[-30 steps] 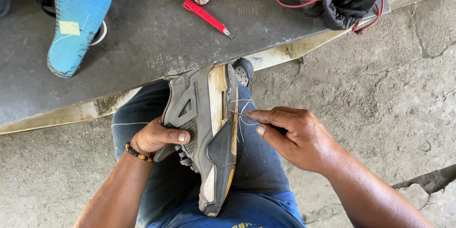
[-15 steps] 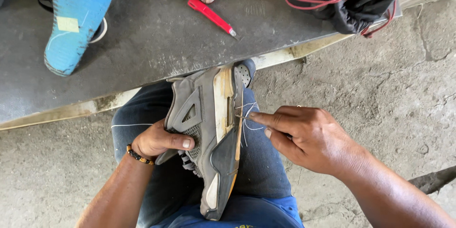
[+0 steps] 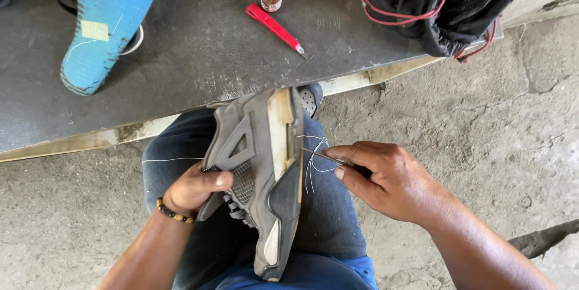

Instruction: The person holds a grey sneaker on their lap and uses a red-handled awl to puncture the sole. They then use a needle and white thread to stitch the sole, repeatedly pulling the thread through the punctures to secure the repair.

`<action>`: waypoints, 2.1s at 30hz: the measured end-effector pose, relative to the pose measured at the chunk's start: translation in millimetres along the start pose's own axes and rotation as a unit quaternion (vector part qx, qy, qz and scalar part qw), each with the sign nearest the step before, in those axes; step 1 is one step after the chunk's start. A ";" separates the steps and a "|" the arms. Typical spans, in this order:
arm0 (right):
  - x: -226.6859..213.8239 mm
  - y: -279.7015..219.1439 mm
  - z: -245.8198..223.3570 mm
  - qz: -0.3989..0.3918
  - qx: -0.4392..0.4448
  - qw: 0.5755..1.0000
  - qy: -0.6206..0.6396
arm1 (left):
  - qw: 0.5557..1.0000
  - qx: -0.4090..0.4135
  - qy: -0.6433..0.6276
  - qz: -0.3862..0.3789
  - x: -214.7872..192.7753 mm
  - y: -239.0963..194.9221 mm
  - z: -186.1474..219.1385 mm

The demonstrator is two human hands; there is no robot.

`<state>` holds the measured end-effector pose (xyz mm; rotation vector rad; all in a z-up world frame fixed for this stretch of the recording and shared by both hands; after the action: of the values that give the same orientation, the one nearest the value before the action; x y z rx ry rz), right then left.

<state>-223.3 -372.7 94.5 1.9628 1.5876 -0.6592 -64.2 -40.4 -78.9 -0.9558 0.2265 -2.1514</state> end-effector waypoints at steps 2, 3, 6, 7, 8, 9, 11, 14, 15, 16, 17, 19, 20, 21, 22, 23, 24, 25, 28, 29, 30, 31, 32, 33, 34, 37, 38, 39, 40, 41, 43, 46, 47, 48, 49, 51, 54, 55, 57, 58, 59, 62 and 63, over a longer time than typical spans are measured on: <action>-2.3 -0.4 -0.1 -0.005 0.034 0.999 -0.007 | 0.998 -0.004 -0.067 -0.013 -3.9 -17.8 9.6; -3.2 1.0 0.4 -0.010 0.071 0.997 -0.011 | 0.991 -0.012 -0.132 -0.025 -6.2 -27.0 15.5; 4.1 0.2 9.7 -0.019 0.190 0.981 -0.027 | 0.994 -0.006 -0.040 0.106 -90.8 -59.5 -3.7; 4.5 14.3 13.2 -0.014 0.181 0.983 -0.029 | 0.994 0.004 -0.038 0.104 -83.3 -55.4 7.9; 9.2 18.1 13.2 -0.026 0.187 0.981 -0.045 | 0.993 0.007 -0.050 0.103 -74.6 -70.5 11.7; 15.2 21.3 13.3 -0.038 0.193 0.979 -0.062 | 0.993 0.010 -0.063 0.103 -66.5 -85.7 14.9; 37.5 25.8 17.3 -0.011 0.161 0.986 -0.042 | 0.989 0.013 -0.017 0.148 -97.6 -117.7 -14.3; 56.0 47.5 7.9 -0.001 0.161 0.986 -0.043 | 0.990 0.062 -0.089 0.090 -77.5 -130.9 -10.8; 63.4 53.3 2.2 -0.026 0.193 0.979 -0.058 | 0.974 0.104 -0.203 -0.007 -59.1 -136.8 -2.0; 72.2 59.7 5.9 -0.030 0.190 0.980 -0.060 | 0.973 0.107 -0.206 -0.003 -70.9 -129.4 -8.3; 80.2 65.7 9.3 -0.021 0.202 0.976 -0.077 | 0.985 0.117 -0.123 -0.003 -82.0 -122.8 -14.7; 94.0 85.1 15.1 -0.010 0.201 0.975 -0.093 | 0.990 0.139 -0.036 0.002 -90.5 -106.1 -18.9; 98.1 93.5 17.8 0.010 0.178 0.979 -0.094 | 0.994 0.096 -0.016 0.054 -87.3 -97.5 -22.3; 102.2 102.3 20.9 0.031 0.155 0.983 -0.096 | 0.993 0.051 0.002 0.106 -84.3 -88.4 -25.7; 104.8 108.5 23.0 0.027 0.151 0.983 -0.096 | 0.992 0.054 0.000 0.110 -73.6 -89.3 -17.7; 107.0 115.0 25.2 0.037 0.136 0.985 -0.104 | 0.992 0.047 0.004 0.115 -62.9 -89.5 -10.4; 109.0 120.6 27.7 0.047 0.121 0.985 -0.112 | 0.992 0.040 0.009 0.120 -52.0 -89.8 -3.6; 111.6 124.5 24.0 0.044 0.118 0.986 -0.112 | 0.991 0.042 0.006 0.123 -62.4 -93.8 -16.9; 113.6 140.6 15.3 0.004 0.178 0.970 -0.168 | 0.990 0.028 -0.097 0.095 -71.8 -95.8 -27.2; 114.2 145.3 10.5 -0.005 0.187 0.963 -0.193 | 0.984 0.053 -0.169 -0.009 -57.4 -100.0 -13.8; 113.4 151.5 6.2 -0.012 0.197 0.956 -0.218 | 0.961 0.078 -0.237 -0.116 -44.0 -102.2 1.1; 121.3 156.2 17.4 -0.010 0.198 0.955 -0.221 | 0.961 0.078 -0.239 -0.120 -49.9 -105.2 3.3; 128.2 161.7 26.6 0.035 0.144 0.963 -0.223 | 0.983 0.049 -0.176 -0.027 -58.4 -107.3 2.5; 135.3 166.9 35.7 0.079 0.090 0.967 -0.224 | 0.991 0.020 -0.111 0.067 -67.7 -110.1 2.1; 139.5 176.2 39.5 0.077 0.089 0.967 -0.224 | 0.991 0.020 -0.113 0.068 -61.9 -111.1 7.0; 150.3 207.9 39.2 0.092 0.085 0.966 -0.227 | 0.990 0.015 -0.113 0.081 -56.3 -113.5 14.0; 152.3 216.7 34.4 0.068 0.080 0.961 -0.255 | 0.987 0.019 -0.128 0.092 -60.6 -113.8 8.5; 154.1 225.6 30.0 0.044 0.075 0.955 -0.282 | 0.984 0.022 -0.143 0.102 -64.7 -113.6 2.8; 159.2 230.6 33.4 0.045 0.075 0.955 -0.283 | 0.984 0.022 -0.143 0.101 -66.1 -114.0 -2.1; 164.4 235.8 36.1 0.048 0.048 0.954 -0.292 | 0.981 0.020 -0.144 0.128 -68.6 -114.4 -7.4; 172.4 241.3 42.4 0.053 0.020 0.952 -0.302 | 0.977 0.018 -0.145 0.153 -71.4 -113.1 -15.0; 177.5 241.0 49.5 0.066 -0.049 0.929 -0.361 | 0.961 -0.017 -0.146 0.232 -75.8 -108.1 -20.2; 175.9 239.7 52.3 0.063 -0.027 0.936 -0.346 | 0.965 -0.011 -0.144 0.220 -75.3 -105.8 -19.3; 176.0 236.7 54.8 0.059 -0.006 0.942 -0.329 | 0.968 -0.006 -0.142 0.209 -74.7 -106.0 -19.1; 174.2 235.1 54.4 0.057 -0.004 0.943 -0.329 | 0.967 -0.008 -0.142 0.210 -82.4 -106.3 -28.7; 166.9 233.1 54.9 0.058 0.033 0.945 -0.319 | 0.961 -0.023 -0.157 0.227 -99.1 -103.6 -45.1; 146.7 229.4 42.6 0.048 0.060 0.946 -0.315 | 0.961 -0.015 -0.113 0.254 -79.5 -104.3 -17.3; 136.2 229.8 39.1 0.049 0.059 0.946 -0.315 | 0.961 -0.015 -0.113 0.254 -74.6 -103.4 -7.5; 117.6 230.9 31.2 0.074 0.093 0.933 -0.340 | 0.975 -0.019 -0.114 0.192 -61.7 -106.5 10.8; 116.3 231.9 40.4 0.075 0.094 0.933 -0.339 | 0.975 -0.019 -0.112 0.191 -61.1 -109.9 11.3; 115.3 232.2 51.4 0.046 0.129 0.931 -0.338 | 0.971 -0.039 -0.114 0.207 -60.6 -113.4 10.9; 111.3 235.8 72.9 0.022 0.168 0.932 -0.322 | 0.987 0.011 -0.076 0.141 -43.3 -104.4 28.0; 112.9 236.0 77.2 0.023 0.172 0.936 -0.307 | 0.995 0.077 -0.037 0.061 -33.5 -102.8 36.2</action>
<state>26.3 -383.2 -15.0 1.7548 1.0842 -1.4439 -83.1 59.7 -27.8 -0.9086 0.0794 -1.9873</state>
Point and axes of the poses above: each hand's wrist, its own y-axis towards the middle knuckle, its own x-axis out of the palm, z = x × y, the point moved 2 cm from there along y, towards the middle knuckle, and after that the axes turned 15 degrees about z, right-handed, at the moved point
